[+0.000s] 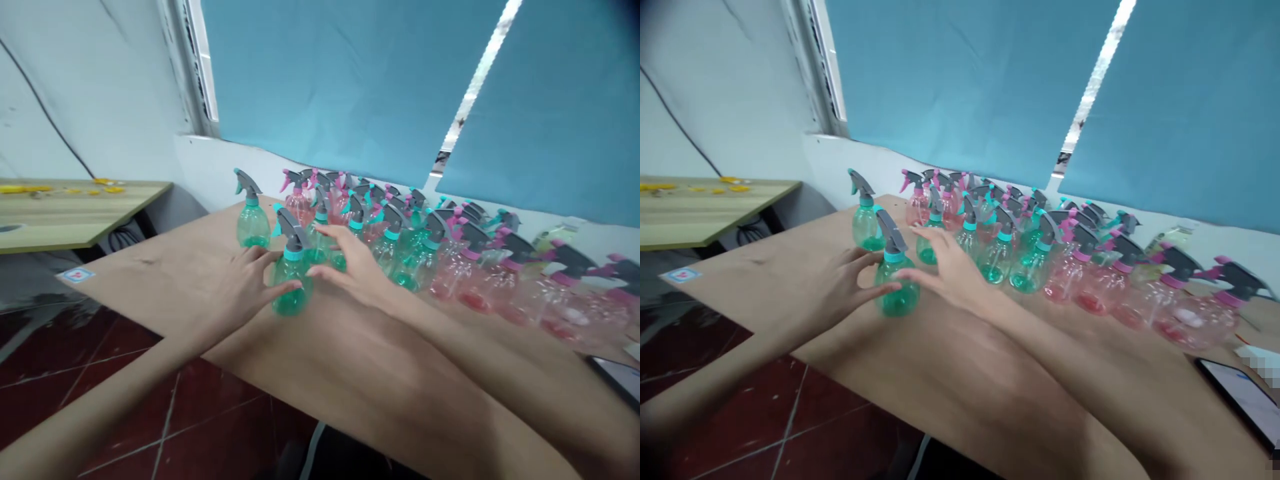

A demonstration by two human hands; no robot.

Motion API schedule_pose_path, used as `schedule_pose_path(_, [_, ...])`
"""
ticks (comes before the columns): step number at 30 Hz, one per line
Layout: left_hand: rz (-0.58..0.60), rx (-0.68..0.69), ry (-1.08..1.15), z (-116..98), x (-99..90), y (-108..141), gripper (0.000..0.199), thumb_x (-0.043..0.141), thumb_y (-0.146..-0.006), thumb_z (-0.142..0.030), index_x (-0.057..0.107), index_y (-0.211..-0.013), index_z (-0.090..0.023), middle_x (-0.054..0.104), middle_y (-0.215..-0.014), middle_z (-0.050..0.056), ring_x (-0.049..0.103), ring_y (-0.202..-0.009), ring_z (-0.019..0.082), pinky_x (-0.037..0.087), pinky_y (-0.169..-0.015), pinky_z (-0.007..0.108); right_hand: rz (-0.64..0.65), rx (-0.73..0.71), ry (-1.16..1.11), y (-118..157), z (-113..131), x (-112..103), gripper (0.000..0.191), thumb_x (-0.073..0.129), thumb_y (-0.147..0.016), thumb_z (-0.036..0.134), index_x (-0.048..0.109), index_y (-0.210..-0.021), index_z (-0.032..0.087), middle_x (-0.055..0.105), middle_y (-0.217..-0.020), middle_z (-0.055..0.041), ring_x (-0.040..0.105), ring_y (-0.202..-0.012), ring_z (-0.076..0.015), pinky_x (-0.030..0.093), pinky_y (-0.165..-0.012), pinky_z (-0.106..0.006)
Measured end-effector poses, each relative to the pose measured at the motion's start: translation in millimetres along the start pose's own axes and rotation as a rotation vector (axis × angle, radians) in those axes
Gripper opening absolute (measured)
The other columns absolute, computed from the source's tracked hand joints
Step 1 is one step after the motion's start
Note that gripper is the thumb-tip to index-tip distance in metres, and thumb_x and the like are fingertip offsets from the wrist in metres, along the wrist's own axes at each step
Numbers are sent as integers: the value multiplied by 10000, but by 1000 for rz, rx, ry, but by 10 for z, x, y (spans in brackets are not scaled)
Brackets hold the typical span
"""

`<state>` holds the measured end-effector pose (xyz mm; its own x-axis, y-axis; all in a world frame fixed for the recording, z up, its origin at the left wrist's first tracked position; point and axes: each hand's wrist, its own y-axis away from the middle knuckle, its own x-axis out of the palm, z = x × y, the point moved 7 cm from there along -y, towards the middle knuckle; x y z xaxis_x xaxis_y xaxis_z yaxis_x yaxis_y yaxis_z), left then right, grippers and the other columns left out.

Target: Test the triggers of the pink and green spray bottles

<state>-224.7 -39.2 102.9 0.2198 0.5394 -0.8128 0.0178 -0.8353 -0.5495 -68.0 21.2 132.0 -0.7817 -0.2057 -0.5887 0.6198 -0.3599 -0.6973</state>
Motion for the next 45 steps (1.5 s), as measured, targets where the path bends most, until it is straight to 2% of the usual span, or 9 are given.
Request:
schedule_pose_path(3, [70,-56,-83,245,20,-188,499,601,-798,-592,613,-1069,-173,612,-1015,94,560,-1003,295,427,-839,380,-50,106,125,-197,-217,-205,398,524,-864,486,552,-1111,175,621,-1104,-102,617,-954,-200,508,-785,-350])
schedule_pose_path(5, [97,-71,-112,356,34,-320,480,623,-798,-557,617,-1074,-166,626,-1004,91,572,-984,286,429,-817,358,-54,162,267,-378,-324,-304,363,556,-849,448,576,-1057,151,664,-1001,-95,642,-833,-197,500,-772,-352])
schedule_pose_path(9, [140,-100,-176,488,72,-570,446,664,-775,-501,630,-1035,-141,647,-969,98,590,-939,295,432,-763,341,22,290,581,-758,-474,-355,423,594,-799,395,603,-1081,80,660,-1071,-186,607,-1014,-308,464,-839,-411])
schedule_pose_path(15, [202,-83,-280,533,165,-843,429,669,-768,-488,648,-1010,-135,674,-933,107,601,-913,290,423,-702,315,158,460,808,-1046,-562,-172,483,573,-793,390,600,-1109,25,669,-1011,-238,632,-979,-346,483,-766,-397])
schedule_pose_path(21, [278,-36,-386,500,199,-1005,467,653,-762,-523,683,-1023,-137,688,-909,112,585,-953,315,384,-793,352,167,531,842,-1177,-707,-100,526,559,-810,432,605,-1105,-1,650,-1052,-270,620,-1012,-360,488,-777,-412])
schedule_pose_path(26, [309,-21,-437,484,195,-1096,515,654,-764,-531,678,-1098,-140,680,-949,121,553,-1003,334,351,-843,368,252,527,816,-1288,-864,-55,505,503,-837,507,684,-969,54,700,-884,-224,657,-940,-328,503,-749,-388])
schedule_pose_path(33, [308,-33,-478,559,240,-1158,501,640,-783,-522,670,-1123,-156,664,-1011,111,520,-1038,324,310,-880,357,303,539,836,-1313,-921,-9,305,538,-840,311,694,-977,87,687,-1003,-227,646,-981,-343,501,-737,-401])
schedule_pose_path(37, [287,-44,-486,621,271,-1169,508,614,-789,-546,677,-1109,-156,659,-1019,106,524,-1018,318,311,-870,357,315,536,836,-1307,-917,-16,307,517,-846,307,681,-996,95,667,-1072,-229,630,-1005,-357,489,-744,-419])
schedule_pose_path(45, [243,-51,-445,638,282,-1160,456,597,-798,-546,700,-1039,-173,666,-948,91,550,-973,320,351,-842,371,338,524,797,-1254,-785,-18,267,472,-853,276,671,-937,118,705,-754,-147,659,-872,-296,472,-689,-365])
